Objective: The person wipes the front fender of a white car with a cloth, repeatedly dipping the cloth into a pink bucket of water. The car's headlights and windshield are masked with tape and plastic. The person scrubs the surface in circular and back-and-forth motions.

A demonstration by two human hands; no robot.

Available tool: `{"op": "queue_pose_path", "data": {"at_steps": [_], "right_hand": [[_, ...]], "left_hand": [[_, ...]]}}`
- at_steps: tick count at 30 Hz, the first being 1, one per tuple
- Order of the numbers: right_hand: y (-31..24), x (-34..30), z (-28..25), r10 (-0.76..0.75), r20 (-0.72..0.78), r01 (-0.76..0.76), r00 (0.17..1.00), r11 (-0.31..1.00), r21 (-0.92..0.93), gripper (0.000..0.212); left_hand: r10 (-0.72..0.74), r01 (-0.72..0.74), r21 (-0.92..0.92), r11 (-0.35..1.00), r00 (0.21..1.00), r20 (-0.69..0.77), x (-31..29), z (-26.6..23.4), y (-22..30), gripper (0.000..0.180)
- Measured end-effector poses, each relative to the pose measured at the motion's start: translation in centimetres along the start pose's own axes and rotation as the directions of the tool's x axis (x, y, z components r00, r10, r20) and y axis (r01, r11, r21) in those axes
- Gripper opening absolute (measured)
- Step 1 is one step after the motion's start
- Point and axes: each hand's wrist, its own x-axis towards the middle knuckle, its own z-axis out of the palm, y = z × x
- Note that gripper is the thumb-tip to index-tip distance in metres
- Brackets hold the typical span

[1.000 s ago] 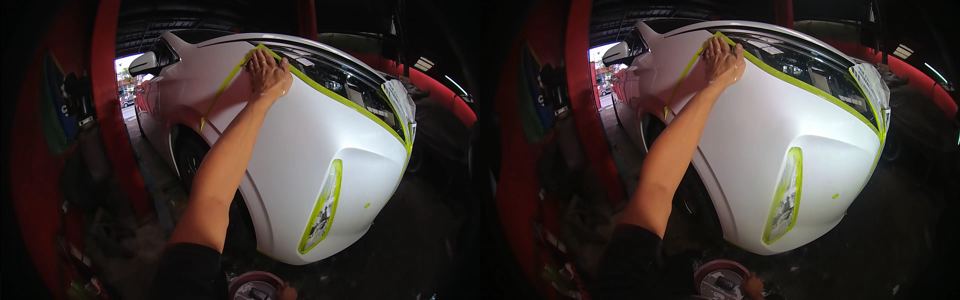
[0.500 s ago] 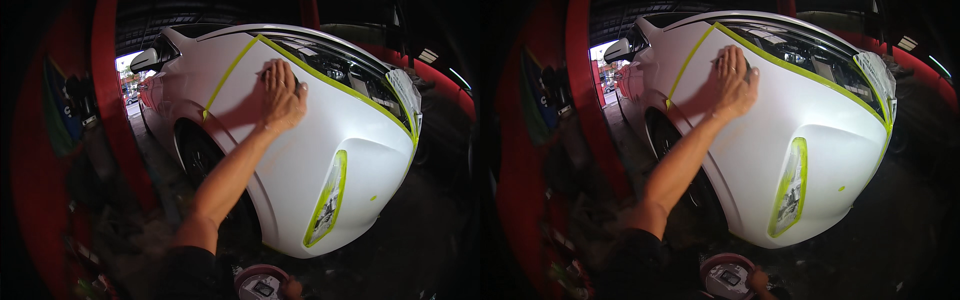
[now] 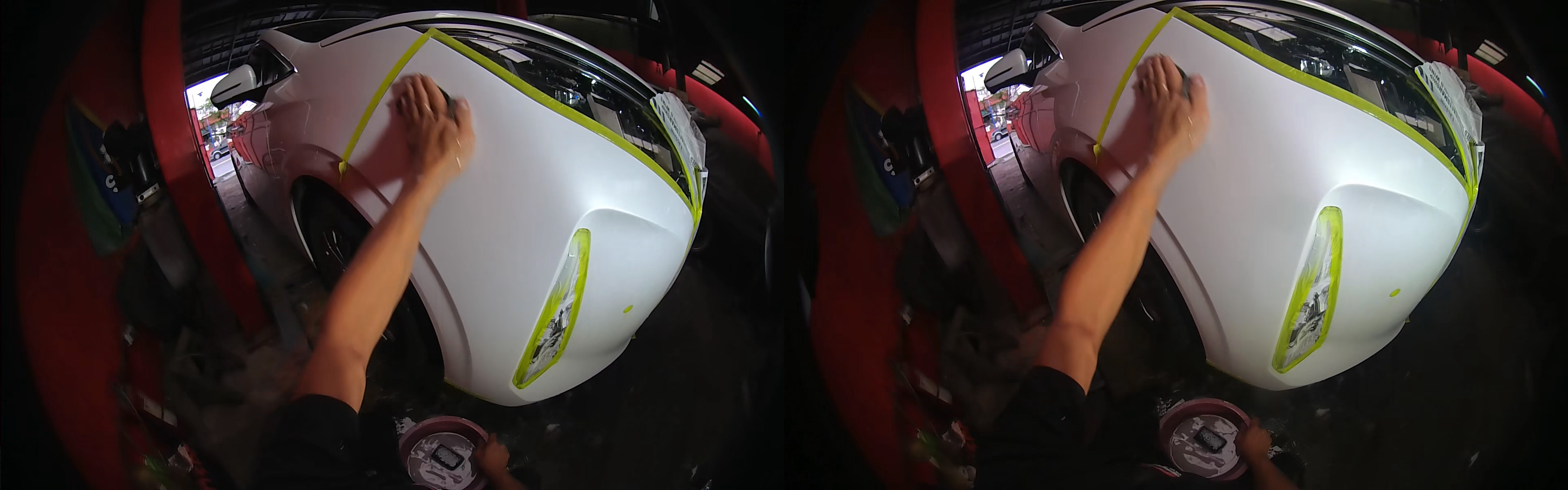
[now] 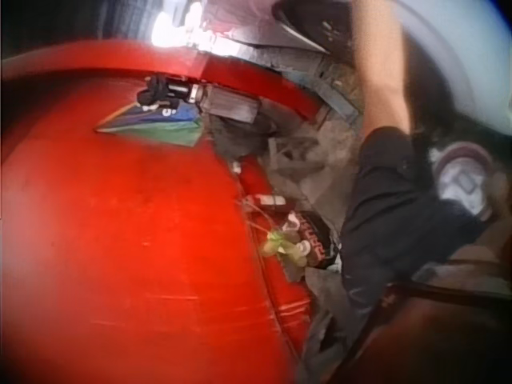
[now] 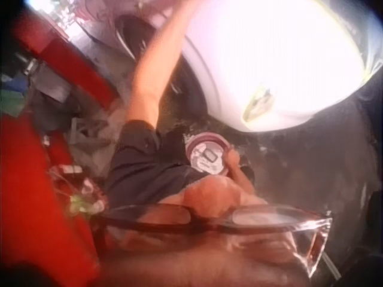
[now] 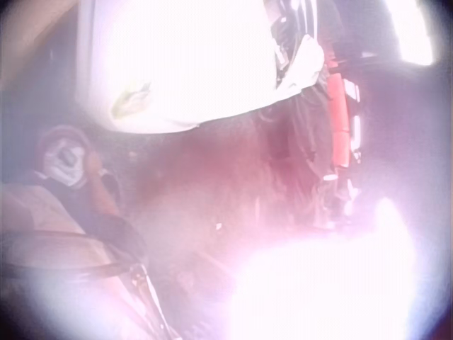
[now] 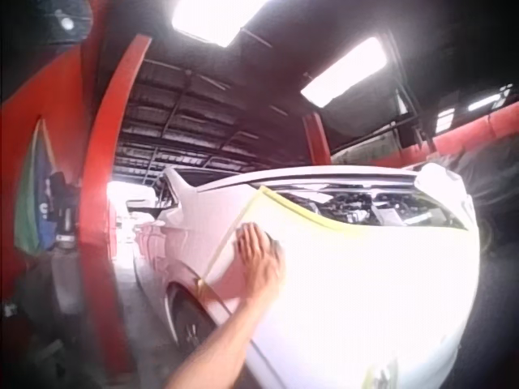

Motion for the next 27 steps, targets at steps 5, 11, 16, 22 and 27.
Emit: {"op": "queue_pose_path", "data": {"at_steps": [5, 11, 16, 22, 27], "right_hand": [[1.6, 0.5, 0.0, 0.006, -0.034, -0.006, 0.999, 1.000, 0.005, 0.037], [-0.2, 1.2, -0.4, -0.023, -0.029, 0.024, 0.999, 0.999, 0.049, 0.036], [-0.6, 0.8, -0.5, -0.043, -0.063, 0.045, 0.997, 0.998, 0.039, 0.036], [-0.5, 0.7, -0.3, 0.013, -0.041, -0.013, 0.999, 1.000, -0.002, 0.036], [-0.3, 0.7, 0.3, -0.008, -0.010, 0.008, 1.000, 1.000, -0.026, 0.038]], "left_hand": [[0.214, -0.214, -0.022, 0.977, 0.977, -0.009, -11.7, -0.7, 0.3, 0.069], [-0.068, 0.067, -0.047, 0.997, 0.997, -0.026, -14.7, 0.2, -0.5, 0.072], [0.166, -0.160, -0.064, 0.985, 0.981, 0.102, -18.0, 0.0, -4.8, 0.072], [-0.202, 0.202, -0.001, 0.979, 0.977, 0.068, -11.5, -1.0, -4.9, 0.072], [0.402, -0.398, -0.064, 0.915, 0.886, 0.230, -24.5, -0.8, -2.7, 0.084]]}}
